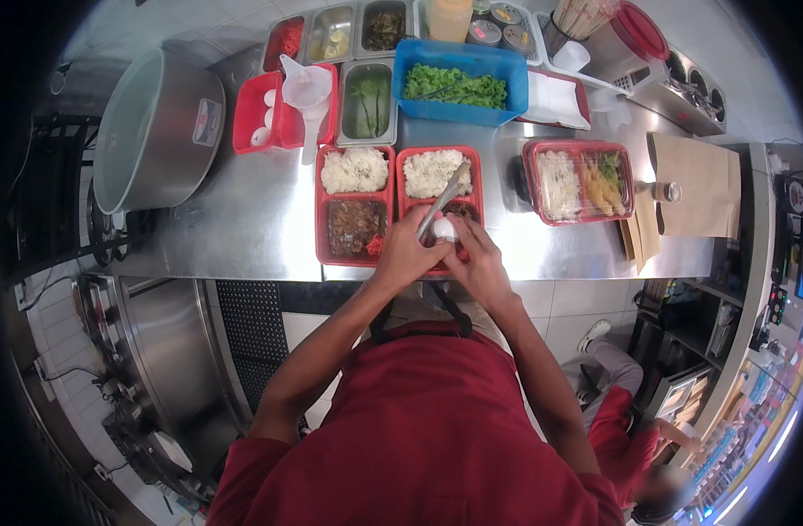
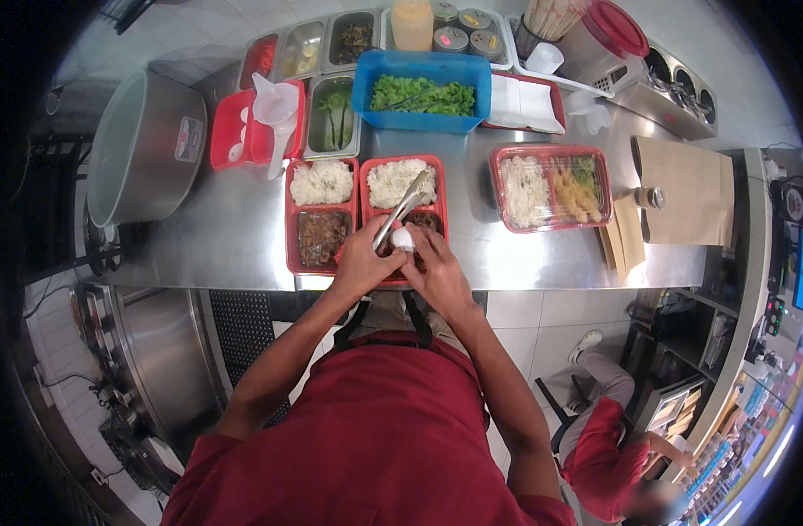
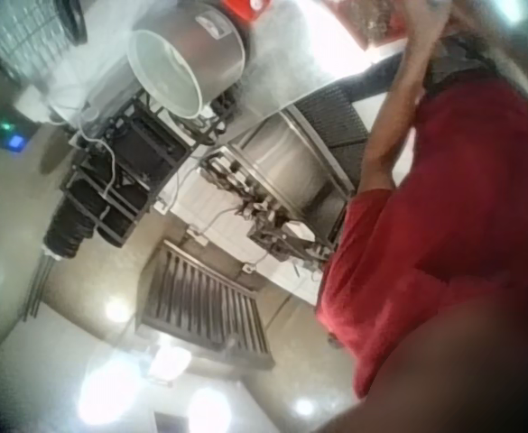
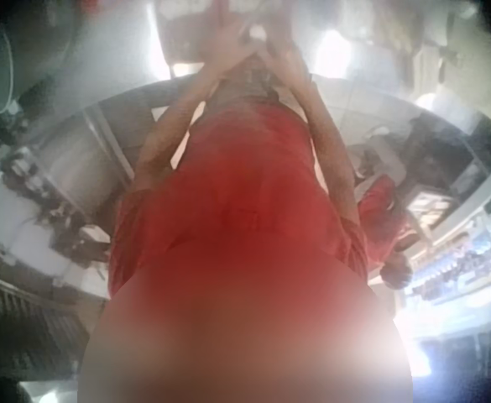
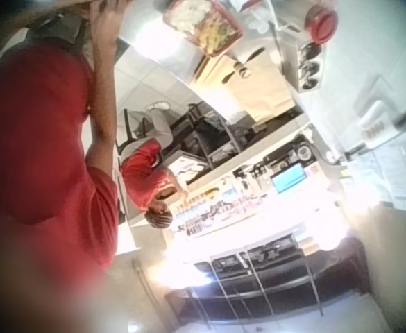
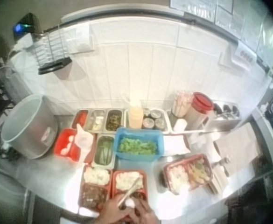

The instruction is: The person assembles bento boxes by placing a boiled egg into each container, sprinkling seasoning from a shaker, and adding chopped green onions. They then retrieve a plastic lid from a shelf and place it on one of the boxes.

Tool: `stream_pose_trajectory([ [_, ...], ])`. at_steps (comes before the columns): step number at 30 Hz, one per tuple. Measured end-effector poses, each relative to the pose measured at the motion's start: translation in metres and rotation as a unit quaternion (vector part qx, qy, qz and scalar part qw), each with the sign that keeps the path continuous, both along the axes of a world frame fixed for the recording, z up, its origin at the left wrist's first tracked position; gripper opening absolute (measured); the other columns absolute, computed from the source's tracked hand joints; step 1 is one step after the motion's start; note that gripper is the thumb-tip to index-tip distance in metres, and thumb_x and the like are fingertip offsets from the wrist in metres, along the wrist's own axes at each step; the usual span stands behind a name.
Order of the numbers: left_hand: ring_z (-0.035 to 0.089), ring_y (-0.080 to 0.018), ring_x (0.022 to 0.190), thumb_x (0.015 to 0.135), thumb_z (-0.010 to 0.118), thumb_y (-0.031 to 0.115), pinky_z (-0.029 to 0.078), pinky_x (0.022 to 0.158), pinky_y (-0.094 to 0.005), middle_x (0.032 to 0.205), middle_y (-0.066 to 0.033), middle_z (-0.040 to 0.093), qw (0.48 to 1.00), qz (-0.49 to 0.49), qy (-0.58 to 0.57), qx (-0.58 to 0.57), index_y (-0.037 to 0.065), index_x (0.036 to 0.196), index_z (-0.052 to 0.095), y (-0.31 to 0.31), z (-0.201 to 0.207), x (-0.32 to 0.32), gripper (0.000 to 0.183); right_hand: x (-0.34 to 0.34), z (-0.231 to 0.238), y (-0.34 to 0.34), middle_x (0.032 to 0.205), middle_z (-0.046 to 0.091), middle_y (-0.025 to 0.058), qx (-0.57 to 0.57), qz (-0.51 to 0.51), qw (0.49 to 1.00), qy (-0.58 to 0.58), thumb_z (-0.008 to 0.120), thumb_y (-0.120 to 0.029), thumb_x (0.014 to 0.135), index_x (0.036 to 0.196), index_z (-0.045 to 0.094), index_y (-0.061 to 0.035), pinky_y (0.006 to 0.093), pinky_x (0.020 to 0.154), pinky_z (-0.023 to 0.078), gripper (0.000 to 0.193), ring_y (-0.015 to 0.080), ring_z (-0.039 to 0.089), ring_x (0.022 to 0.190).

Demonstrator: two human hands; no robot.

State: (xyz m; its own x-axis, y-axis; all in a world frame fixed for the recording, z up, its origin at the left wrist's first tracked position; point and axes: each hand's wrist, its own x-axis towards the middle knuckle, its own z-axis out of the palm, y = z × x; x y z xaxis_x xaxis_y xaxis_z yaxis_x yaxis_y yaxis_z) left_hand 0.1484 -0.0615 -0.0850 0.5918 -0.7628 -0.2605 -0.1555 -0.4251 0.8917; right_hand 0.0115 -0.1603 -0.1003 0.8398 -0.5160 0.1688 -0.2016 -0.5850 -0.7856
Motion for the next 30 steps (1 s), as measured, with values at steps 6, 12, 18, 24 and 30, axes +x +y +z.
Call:
stream_pose_trajectory([
  [6,0.057,-0.0121,0.065,0.074,0.075,0.014,0.048,0.061,-0.0296,0.074,-0.006,0.062,1.0,0.005,-0.005,-0.025,0.005,0.113,0.062,0.0,-0.003,0.0,0.042,0.0,0.002,-0.004,0.119,0.06,0.0234,0.027,0.003,1.0,-0.006,0.071,-0.006,0.082,0.132,0.055,-0.0012,0.0448,0.087,0.055,0.053,0.042,0.063,0.106],
  [12,0.064,-0.022,0.068,0.074,0.073,0.014,0.052,0.066,-0.0352,0.081,-0.0143,0.066,1.0,-0.01,0.013,0.001,0.001,0.113,0.06,-0.002,0.0,0.003,0.043,0.003,0.005,-0.005,0.118,0.062,0.024,0.043,-0.008,0.999,-0.014,0.071,-0.006,0.083,0.13,0.058,-0.0001,0.0446,0.086,0.055,0.049,0.0422,0.064,0.103],
  [18,0.066,-0.0245,0.074,0.079,0.074,0.015,0.053,0.068,-0.0352,0.091,-0.0168,0.067,0.997,-0.031,-0.019,-0.067,0.0,0.118,0.061,-0.003,0.004,0.004,0.043,0.003,0.007,-0.01,0.117,0.063,0.0242,0.067,-0.01,0.998,-0.02,0.068,-0.005,0.085,0.129,0.058,0.001,0.0437,0.086,0.055,0.046,0.0415,0.065,0.103],
  [24,0.056,-0.0118,0.067,0.082,0.075,0.018,0.048,0.062,-0.0292,0.082,-0.0079,0.066,0.996,-0.053,-0.026,-0.074,0.003,0.121,0.062,-0.005,0.005,0.009,0.044,0.003,0.008,-0.015,0.117,0.064,0.0246,0.088,-0.003,0.996,-0.021,0.068,-0.005,0.085,0.128,0.059,0.0017,0.0427,0.086,0.055,0.044,0.0406,0.065,0.104],
  [30,0.054,-0.0085,0.067,0.083,0.074,0.015,0.047,0.062,-0.0266,0.081,-0.0043,0.064,0.996,-0.058,0.026,-0.07,0.002,0.121,0.063,-0.004,0.002,0.011,0.041,0.001,0.01,-0.021,0.119,0.064,0.0242,0.101,0.016,0.994,-0.021,0.065,-0.004,0.087,0.128,0.059,0.0012,0.0421,0.087,0.054,0.043,0.0402,0.065,0.105],
])
